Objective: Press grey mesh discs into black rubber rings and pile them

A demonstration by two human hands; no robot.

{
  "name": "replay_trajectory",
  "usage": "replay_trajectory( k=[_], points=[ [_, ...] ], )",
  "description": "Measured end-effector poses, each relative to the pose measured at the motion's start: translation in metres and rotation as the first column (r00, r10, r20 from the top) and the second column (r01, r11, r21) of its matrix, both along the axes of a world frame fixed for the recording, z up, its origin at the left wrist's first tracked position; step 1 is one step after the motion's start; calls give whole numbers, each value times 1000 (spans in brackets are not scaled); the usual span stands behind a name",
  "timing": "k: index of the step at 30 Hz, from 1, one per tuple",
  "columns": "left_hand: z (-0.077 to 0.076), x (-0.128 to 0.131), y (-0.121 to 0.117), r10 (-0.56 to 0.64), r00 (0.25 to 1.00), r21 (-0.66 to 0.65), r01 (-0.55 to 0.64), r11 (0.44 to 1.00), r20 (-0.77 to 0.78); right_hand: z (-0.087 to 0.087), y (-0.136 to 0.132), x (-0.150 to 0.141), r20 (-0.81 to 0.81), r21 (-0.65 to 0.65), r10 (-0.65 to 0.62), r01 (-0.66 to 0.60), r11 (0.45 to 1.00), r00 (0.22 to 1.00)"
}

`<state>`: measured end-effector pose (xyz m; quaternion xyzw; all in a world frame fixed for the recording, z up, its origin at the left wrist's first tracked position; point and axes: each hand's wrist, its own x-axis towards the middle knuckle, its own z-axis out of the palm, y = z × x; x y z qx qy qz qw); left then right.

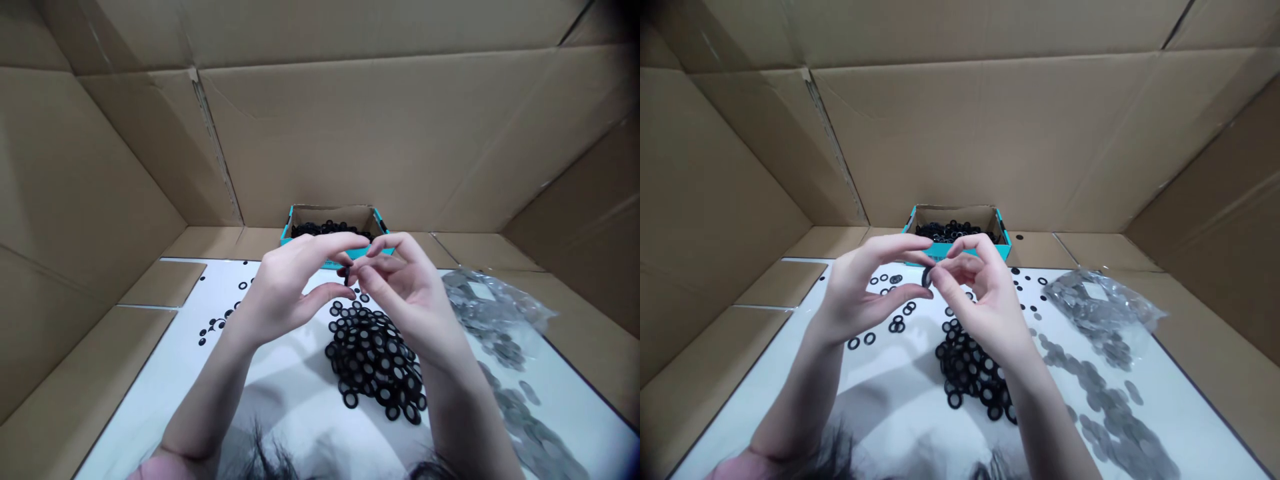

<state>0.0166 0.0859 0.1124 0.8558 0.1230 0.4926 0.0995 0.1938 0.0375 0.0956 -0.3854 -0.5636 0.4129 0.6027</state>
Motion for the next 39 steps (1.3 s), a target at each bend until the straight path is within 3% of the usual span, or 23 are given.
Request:
replay_trajectory(
  k=[5, 8, 10, 12, 14, 16, 20, 24, 27, 31, 36, 39],
  points=[
    [-3, 2, 0, 24, 995, -14, -26, 1000, -96, -3, -9, -2, 168, 75, -162, 151, 986, 972],
    [-2, -8, 2, 9, 981, -120, -33, 992, -193, -9, -10, 11, 307, 97, -185, 162, 982, 934],
    [-2, -18, 6, 40, 946, -220, -115, 969, -321, -16, -12, 23, 452, 82, -179, 158, 984, 874],
    [-5, -27, 14, 78, 825, -315, -299, 901, -559, -23, -13, 35, 628, 16, -135, 160, 987, 766],
    [-17, -34, 25, 34, 572, -320, -507, 800, -820, -33, -15, 45, 789, -80, -53, 188, 979, 613],
    [-35, -38, 39, -32, 425, -302, -584, 754, -904, -44, -16, 51, 871, -158, 32, 218, 963, 489],
    [-76, -38, 62, -147, 220, -259, -668, 697, -964, -65, -16, 54, 905, -215, 95, 252, 943, 414],
    [-96, -34, 71, -207, 97, -216, -690, 691, -973, -74, -18, 59, 913, -234, 120, 258, 937, 391],
    [-99, -33, 72, -240, 74, -225, -679, 699, -968, -74, -23, 73, 906, -222, 102, 256, 941, 410],
    [-104, -35, 75, -270, 106, -271, -659, 702, -957, -83, -33, 110, 899, -194, 33, 329, 924, 437],
    [-113, -43, 84, -289, 194, -346, -610, 713, -938, -122, -52, 163, 917, -149, -101, 566, 811, 385],
    [-114, -47, 87, -295, 238, -379, -585, 717, -925, -147, -65, 178, 922, -97, -180, 655, 749, 342]
  ],
)
